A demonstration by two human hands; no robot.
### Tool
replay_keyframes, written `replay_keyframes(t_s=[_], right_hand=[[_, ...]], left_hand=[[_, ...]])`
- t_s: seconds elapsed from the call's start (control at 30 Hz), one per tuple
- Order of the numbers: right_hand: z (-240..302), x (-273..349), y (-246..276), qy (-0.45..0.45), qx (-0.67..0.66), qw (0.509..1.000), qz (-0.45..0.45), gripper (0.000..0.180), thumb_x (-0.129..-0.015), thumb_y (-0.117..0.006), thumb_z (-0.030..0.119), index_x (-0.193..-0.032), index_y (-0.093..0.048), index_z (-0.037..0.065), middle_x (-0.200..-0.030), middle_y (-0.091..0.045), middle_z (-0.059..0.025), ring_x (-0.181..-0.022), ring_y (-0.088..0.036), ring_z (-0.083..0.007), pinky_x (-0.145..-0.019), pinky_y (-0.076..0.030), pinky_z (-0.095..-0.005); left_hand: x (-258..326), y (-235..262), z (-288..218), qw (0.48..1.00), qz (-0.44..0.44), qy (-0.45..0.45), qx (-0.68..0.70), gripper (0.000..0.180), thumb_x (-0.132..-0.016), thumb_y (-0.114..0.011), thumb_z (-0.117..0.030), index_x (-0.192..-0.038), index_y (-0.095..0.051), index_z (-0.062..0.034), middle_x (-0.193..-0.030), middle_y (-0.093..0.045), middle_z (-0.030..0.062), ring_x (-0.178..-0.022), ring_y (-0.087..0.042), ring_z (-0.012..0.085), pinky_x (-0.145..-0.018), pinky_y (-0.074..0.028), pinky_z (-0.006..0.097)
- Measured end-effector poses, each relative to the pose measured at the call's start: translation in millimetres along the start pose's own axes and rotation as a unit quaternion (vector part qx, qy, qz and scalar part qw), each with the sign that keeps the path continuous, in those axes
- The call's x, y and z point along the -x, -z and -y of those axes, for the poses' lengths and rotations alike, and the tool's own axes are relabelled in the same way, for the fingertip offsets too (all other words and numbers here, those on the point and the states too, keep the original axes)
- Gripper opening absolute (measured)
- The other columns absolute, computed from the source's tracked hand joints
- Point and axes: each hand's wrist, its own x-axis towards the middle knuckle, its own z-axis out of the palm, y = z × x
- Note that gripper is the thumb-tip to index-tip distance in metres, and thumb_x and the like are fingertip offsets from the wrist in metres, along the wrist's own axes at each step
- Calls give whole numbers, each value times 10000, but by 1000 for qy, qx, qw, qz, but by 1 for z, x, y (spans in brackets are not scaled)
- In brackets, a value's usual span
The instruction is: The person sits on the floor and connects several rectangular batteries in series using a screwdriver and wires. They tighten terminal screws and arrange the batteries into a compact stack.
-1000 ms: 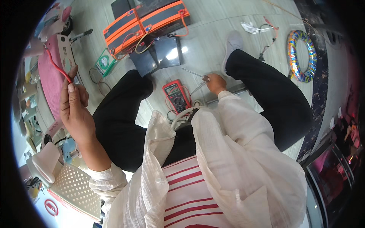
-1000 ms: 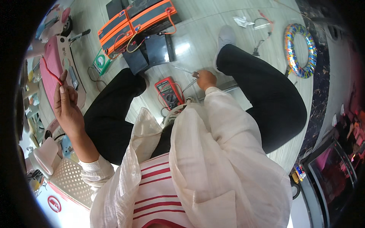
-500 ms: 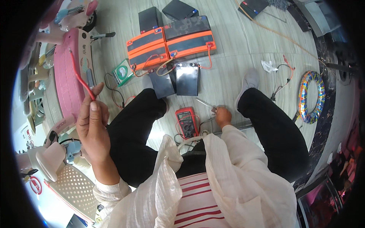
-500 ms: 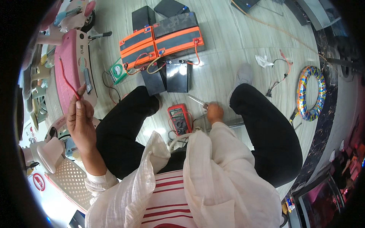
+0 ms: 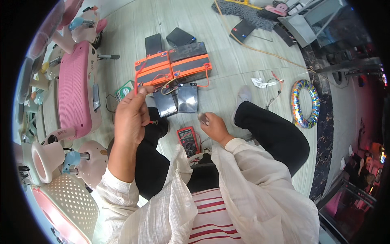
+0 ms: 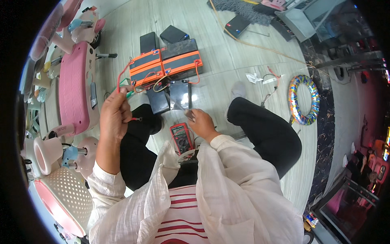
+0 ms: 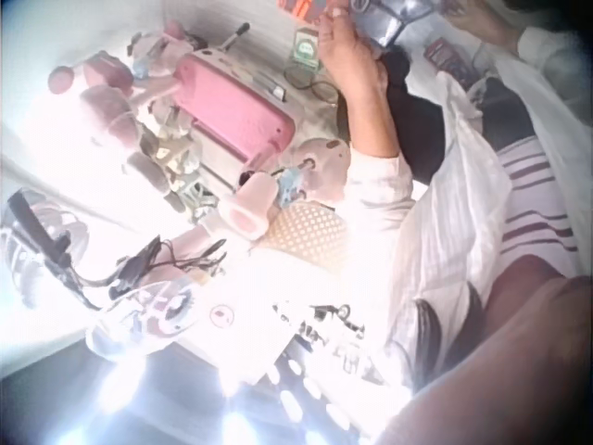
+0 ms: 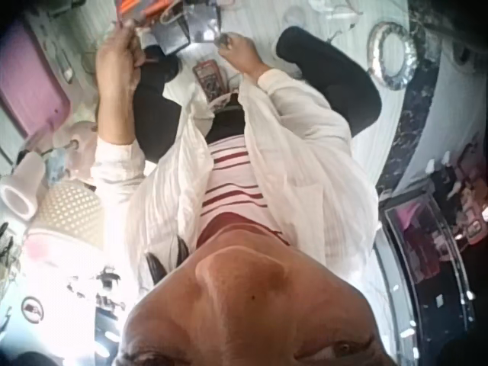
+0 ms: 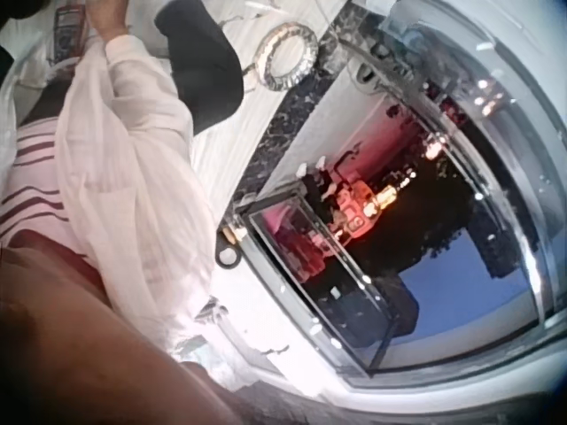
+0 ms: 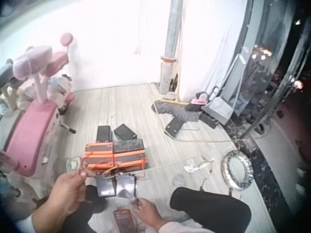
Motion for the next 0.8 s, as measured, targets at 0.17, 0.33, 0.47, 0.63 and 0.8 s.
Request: replay_keyframes(t_s=[0.17,0.33,0.47,0.63,0.8], right_hand=[[137,6,62,34,-218,975,5,163,-868,-686,141,-968,-647,18,-870,-699,-86,-783,-661,-140,-711,-504,-289],[203,10,105,67,-257,964,30,141,-875,-664,83,-968,-637,-20,-899,-704,-70,-836,-667,-115,-736,-513,-255],[209,3,115,95,-224,970,24,153,-868,-670,76,-978,-639,-25,-903,-707,-74,-839,-676,-110,-744,-520,-252],[201,-18,106,112,-247,962,-4,246,-825,-731,146,-969,-637,-30,-869,-699,-98,-784,-648,-126,-707,-524,-294],[202,-27,106,194,-115,974,-36,321,-810,-771,200,-965,-634,-46,-880,-701,-128,-806,-680,-174,-725,-532,-311]], left_hand=[[12,-16,12,992,103,40,-55,303,-981,-588,-247,-1147,-654,-1,-711,-535,-35,-418,-316,10,-372,-223,192],[18,-40,15,985,160,36,-52,298,-978,-602,-257,-1141,-672,-18,-794,-657,-20,-398,-318,10,-366,-187,206],[17,-50,13,984,175,-18,-29,276,-961,-627,-248,-1119,-693,-32,-839,-698,-1,-406,-330,18,-377,-204,201],[1,-41,14,984,169,-49,-16,196,-934,-659,-205,-1006,-704,-28,-809,-676,-6,-424,-311,14,-384,-208,200],[-3,-33,7,979,202,-31,17,311,-930,-641,-173,-1188,-665,-1,-895,-690,20,-428,-299,-6,-385,-178,185]])
